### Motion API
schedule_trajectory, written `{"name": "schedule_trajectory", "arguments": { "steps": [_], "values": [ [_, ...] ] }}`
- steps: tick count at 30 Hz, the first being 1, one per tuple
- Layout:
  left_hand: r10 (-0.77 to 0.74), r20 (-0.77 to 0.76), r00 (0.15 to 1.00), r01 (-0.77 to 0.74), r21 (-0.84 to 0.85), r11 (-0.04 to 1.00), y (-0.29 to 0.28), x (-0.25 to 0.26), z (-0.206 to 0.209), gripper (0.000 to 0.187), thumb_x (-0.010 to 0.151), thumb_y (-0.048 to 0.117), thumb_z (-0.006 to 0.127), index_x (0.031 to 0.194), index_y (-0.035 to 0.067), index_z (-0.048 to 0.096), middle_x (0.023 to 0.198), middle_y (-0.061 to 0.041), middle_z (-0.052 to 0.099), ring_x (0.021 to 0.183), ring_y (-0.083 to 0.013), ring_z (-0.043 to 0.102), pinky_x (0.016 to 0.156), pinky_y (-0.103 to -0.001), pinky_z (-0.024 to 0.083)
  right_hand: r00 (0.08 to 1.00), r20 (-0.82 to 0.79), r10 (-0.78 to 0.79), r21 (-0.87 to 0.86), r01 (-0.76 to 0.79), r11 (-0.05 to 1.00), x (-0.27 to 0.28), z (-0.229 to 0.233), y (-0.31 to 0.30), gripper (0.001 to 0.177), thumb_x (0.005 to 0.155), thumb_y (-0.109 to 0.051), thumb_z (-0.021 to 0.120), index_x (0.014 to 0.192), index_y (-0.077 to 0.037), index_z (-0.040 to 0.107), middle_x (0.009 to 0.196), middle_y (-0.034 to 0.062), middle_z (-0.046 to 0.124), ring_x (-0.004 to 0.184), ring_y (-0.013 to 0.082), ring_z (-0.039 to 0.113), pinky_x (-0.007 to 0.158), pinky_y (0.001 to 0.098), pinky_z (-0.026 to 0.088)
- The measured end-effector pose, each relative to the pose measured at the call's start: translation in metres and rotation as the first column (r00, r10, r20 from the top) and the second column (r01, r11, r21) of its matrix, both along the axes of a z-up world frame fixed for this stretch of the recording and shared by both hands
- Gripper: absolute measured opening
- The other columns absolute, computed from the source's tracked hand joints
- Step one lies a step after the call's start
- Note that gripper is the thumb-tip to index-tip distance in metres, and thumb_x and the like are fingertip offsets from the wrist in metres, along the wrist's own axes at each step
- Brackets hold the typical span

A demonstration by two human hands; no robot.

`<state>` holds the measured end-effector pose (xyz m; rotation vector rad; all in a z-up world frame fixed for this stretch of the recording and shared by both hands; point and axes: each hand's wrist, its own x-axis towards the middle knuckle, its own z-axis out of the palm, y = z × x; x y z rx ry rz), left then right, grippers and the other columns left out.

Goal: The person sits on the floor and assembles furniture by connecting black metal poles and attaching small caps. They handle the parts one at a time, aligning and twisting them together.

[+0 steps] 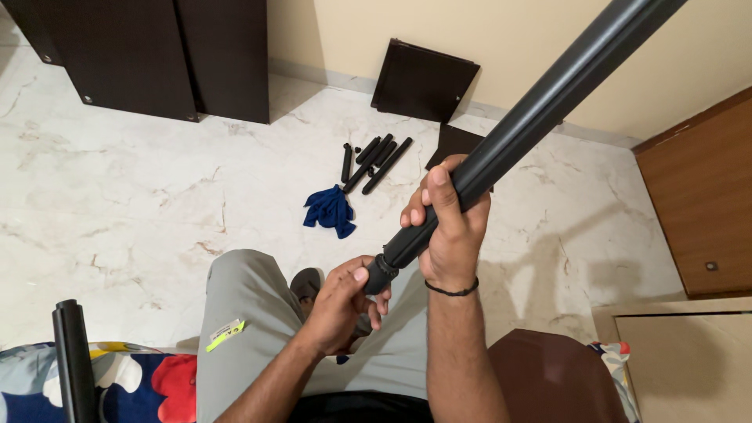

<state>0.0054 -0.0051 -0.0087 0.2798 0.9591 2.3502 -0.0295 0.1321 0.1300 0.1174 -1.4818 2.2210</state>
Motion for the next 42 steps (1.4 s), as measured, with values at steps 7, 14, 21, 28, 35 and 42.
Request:
{"name": "schedule_trajectory", "arguments": {
  "steps": [7, 14, 21, 28, 35, 42],
  "values": [
    [0.017, 0.021, 1.000, -0.016, -0.032, 0.999, 0.000, -0.001, 0.011, 0.057, 0.100, 0.040, 0.050, 0.128, -0.008, 0.061, 0.089, -0.011, 0.066, 0.075, -0.0172, 0.065, 0.053, -0.030, 0.056, 1.000, -0.006, 0.001, 0.022, -0.001, 1.000, -0.002, -0.003, 0.002, 0.019, 0.104, -0.021, 0.067, 0.106, -0.006, 0.054, 0.077, 0.0027, 0.052, 0.060, 0.0121, 0.055, 0.054, 0.0301, 0.052],
    [0.245, -0.428, 0.870, -0.373, -0.247, 0.894, 0.004, 0.004, 0.031, 0.053, 0.095, 0.018, 0.064, 0.141, -0.005, 0.054, 0.107, -0.010, 0.059, 0.088, -0.0164, 0.061, 0.070, -0.032, 0.061, 0.999, 0.041, -0.013, -0.080, 0.016, 0.997, -0.017, -0.014, 0.010, 0.023, 0.101, -0.023, 0.070, 0.111, -0.008, 0.054, 0.079, 0.0027, 0.053, 0.060, 0.0113, 0.055, 0.055, 0.0287, 0.051],
    [0.068, -0.042, 0.997, -0.074, -0.152, 0.986, 0.009, -0.001, 0.024, 0.037, 0.102, 0.029, 0.048, 0.121, -0.001, 0.058, 0.091, -0.016, 0.071, 0.075, -0.0206, 0.068, 0.066, -0.033, 0.058, 0.992, 0.129, 0.009, -0.179, 0.015, 0.984, -0.027, -0.029, 0.019, 0.025, 0.101, -0.027, 0.066, 0.116, -0.011, 0.054, 0.079, 0.0012, 0.052, 0.061, 0.0102, 0.053, 0.053, 0.0274, 0.049],
    [0.137, -0.174, 0.975, -0.190, -0.340, 0.921, 0.008, 0.004, 0.016, 0.057, 0.107, 0.040, 0.037, 0.113, -0.006, 0.070, 0.080, -0.010, 0.069, 0.065, -0.0157, 0.065, 0.060, -0.031, 0.055, 0.984, 0.154, 0.084, -0.301, -0.034, 0.953, -0.033, -0.043, 0.030, 0.024, 0.101, -0.029, 0.065, 0.115, -0.012, 0.054, 0.079, -0.0001, 0.052, 0.060, 0.0086, 0.052, 0.052, 0.0259, 0.048],
    [0.227, -0.068, 0.971, -0.237, -0.313, 0.920, 0.007, 0.008, 0.017, 0.044, 0.100, 0.033, 0.048, 0.128, 0.002, 0.061, 0.075, -0.009, 0.069, 0.059, -0.0131, 0.063, 0.055, -0.029, 0.053, 0.977, 0.195, 0.087, -0.348, -0.014, 0.937, -0.033, -0.053, 0.032, 0.023, 0.100, -0.030, 0.065, 0.113, -0.013, 0.055, 0.079, -0.0008, 0.052, 0.061, 0.0078, 0.051, 0.054, 0.0251, 0.047],
    [0.239, -0.218, 0.946, -0.303, -0.333, 0.893, 0.010, 0.013, 0.022, 0.037, 0.093, 0.024, 0.066, 0.119, 0.000, 0.056, 0.083, -0.011, 0.071, 0.065, -0.0135, 0.065, 0.056, -0.029, 0.055, 0.977, 0.211, 0.036, -0.341, 0.039, 0.939, -0.033, -0.052, 0.034, 0.023, 0.100, -0.030, 0.065, 0.112, -0.013, 0.055, 0.079, -0.0013, 0.052, 0.063, 0.0082, 0.051, 0.056, 0.0260, 0.048]
  ]
}}
